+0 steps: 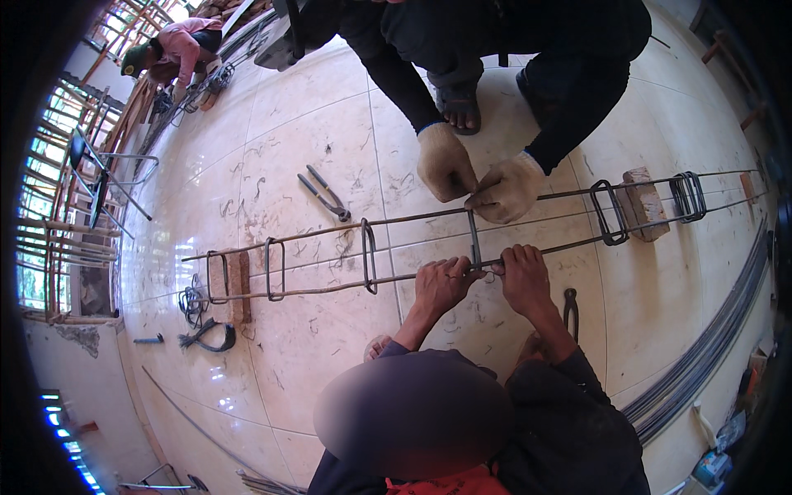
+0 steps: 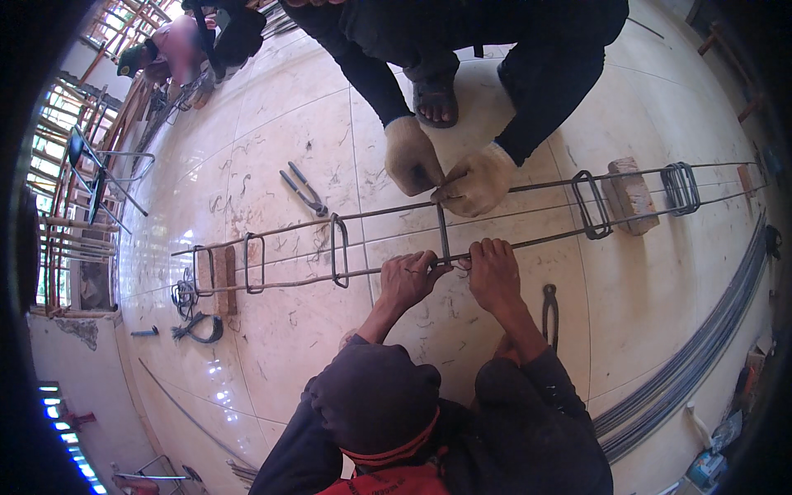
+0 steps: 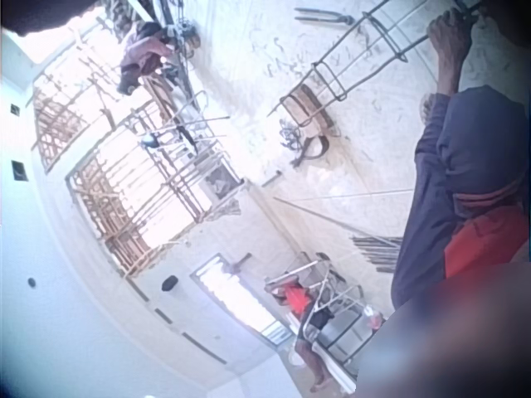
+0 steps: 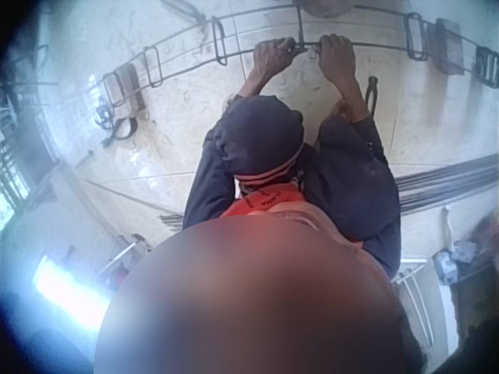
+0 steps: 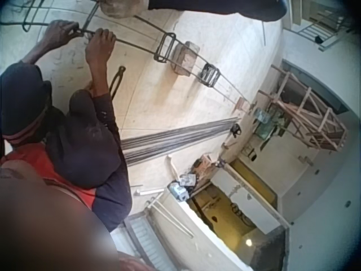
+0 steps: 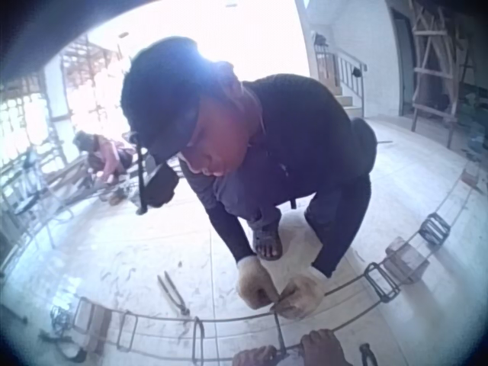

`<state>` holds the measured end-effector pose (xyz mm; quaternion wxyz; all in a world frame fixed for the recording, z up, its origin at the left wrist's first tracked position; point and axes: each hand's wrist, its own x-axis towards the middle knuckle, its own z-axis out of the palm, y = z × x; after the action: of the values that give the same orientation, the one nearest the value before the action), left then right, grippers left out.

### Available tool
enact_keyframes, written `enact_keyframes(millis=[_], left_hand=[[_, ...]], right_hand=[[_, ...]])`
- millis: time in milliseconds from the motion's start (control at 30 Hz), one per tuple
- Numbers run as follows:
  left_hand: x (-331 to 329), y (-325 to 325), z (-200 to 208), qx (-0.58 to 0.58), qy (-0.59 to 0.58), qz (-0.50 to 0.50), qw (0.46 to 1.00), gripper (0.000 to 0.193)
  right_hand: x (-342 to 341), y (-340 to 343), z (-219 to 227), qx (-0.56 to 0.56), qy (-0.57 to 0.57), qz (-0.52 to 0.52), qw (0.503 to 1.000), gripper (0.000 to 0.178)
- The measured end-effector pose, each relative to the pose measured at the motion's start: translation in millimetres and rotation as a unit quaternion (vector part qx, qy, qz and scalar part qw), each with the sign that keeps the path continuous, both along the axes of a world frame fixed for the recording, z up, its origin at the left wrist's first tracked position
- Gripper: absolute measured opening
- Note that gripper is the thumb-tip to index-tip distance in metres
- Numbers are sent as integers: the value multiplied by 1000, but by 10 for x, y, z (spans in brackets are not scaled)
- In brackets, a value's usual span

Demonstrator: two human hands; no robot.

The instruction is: The person sits on the floor and assembles a metal ladder-like frame by wrapping and twisting wire ties around the joints using pliers. A coworker assists by holding the frame and tightening additional ties.

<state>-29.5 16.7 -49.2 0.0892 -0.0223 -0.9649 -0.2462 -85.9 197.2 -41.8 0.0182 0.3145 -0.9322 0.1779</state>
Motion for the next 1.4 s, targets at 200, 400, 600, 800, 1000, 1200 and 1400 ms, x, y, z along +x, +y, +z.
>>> enact_keyframes(millis=[200, 400, 600, 800, 1000, 1200, 1400], left_hand=[[-19, 22, 0, -5, -26, 9, 1000, 33], [6, -13, -60, 9, -11, 7, 1000, 35], [30, -25, -49, -23, -16, 13, 1000, 34], [1, -3, -111, 1, 23, 8, 1000, 35], [5, -12, -88, -18, 62, 6, 998, 34], [-9, -50, -51, -34, 23, -15, 999, 38], [-27, -33, -7, -27, 3, -9, 1000, 37]], right_hand=[[-22, 13, 9, -4, -4, -4, 1000, 22], [1, -27, 36, -6, -12, -5, 1000, 19], [29, 36, 0, -4, 6, 6, 1000, 18], [-27, 15, 23, -6, -1, 14, 1000, 19], [11, 38, 9, -8, 16, 9, 1000, 22], [46, 4, 35, -6, 26, 18, 999, 23], [57, 41, 37, -22, 19, 5, 1000, 23]])
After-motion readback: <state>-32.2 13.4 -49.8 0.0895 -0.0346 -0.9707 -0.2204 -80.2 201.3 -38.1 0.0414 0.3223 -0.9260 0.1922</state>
